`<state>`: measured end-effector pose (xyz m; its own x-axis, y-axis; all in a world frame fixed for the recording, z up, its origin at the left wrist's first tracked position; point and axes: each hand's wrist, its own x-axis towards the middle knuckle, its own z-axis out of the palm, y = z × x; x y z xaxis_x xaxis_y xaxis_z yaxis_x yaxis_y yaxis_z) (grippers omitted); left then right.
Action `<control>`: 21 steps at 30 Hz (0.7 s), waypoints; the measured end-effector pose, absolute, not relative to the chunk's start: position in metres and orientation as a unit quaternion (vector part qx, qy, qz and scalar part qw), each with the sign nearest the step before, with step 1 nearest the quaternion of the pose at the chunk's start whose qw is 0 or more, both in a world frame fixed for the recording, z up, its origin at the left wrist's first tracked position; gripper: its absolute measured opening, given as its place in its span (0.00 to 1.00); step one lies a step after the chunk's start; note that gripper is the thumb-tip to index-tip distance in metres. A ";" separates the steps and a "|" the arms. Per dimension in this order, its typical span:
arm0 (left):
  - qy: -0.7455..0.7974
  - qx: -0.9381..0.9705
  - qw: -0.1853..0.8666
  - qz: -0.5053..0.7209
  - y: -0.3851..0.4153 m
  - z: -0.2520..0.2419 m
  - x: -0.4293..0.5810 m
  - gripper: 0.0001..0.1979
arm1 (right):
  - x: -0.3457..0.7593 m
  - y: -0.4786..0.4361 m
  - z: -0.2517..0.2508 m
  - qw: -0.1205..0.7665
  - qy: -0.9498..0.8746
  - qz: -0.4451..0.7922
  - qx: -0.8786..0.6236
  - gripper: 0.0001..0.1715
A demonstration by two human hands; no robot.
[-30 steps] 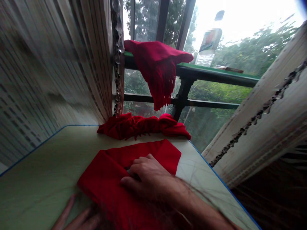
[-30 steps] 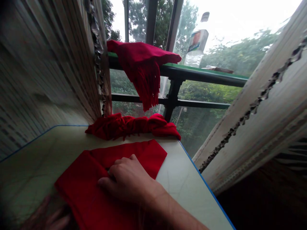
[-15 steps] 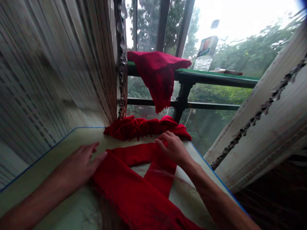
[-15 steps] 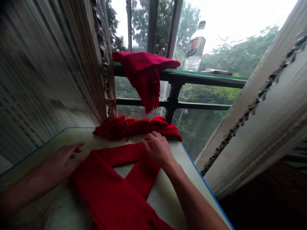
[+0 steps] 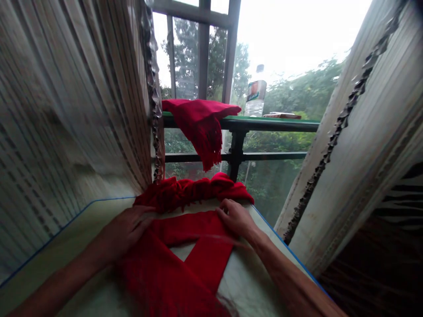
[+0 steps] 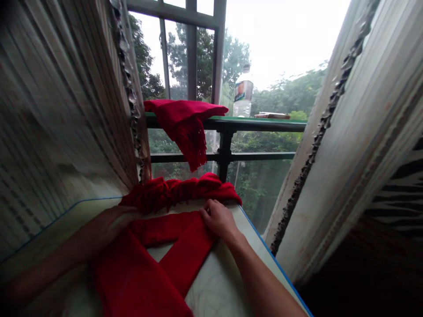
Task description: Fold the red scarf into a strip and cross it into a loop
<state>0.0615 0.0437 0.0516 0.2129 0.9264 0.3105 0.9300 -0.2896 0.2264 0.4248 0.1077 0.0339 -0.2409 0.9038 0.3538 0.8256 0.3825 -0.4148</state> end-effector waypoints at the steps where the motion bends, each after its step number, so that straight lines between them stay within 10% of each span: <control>1: -0.565 -0.803 0.002 -0.192 0.045 0.043 0.061 0.29 | 0.425 0.108 0.034 0.272 -0.785 0.068 -0.552 0.11; 15: -0.526 -0.823 -0.057 -0.207 0.046 0.015 0.051 0.26 | 0.405 0.098 0.040 0.263 -0.824 0.017 -0.502 0.14; 21: -0.551 -0.785 -0.096 -0.266 0.040 0.023 0.058 0.25 | 0.391 0.047 0.069 0.466 -0.807 -0.014 -0.363 0.18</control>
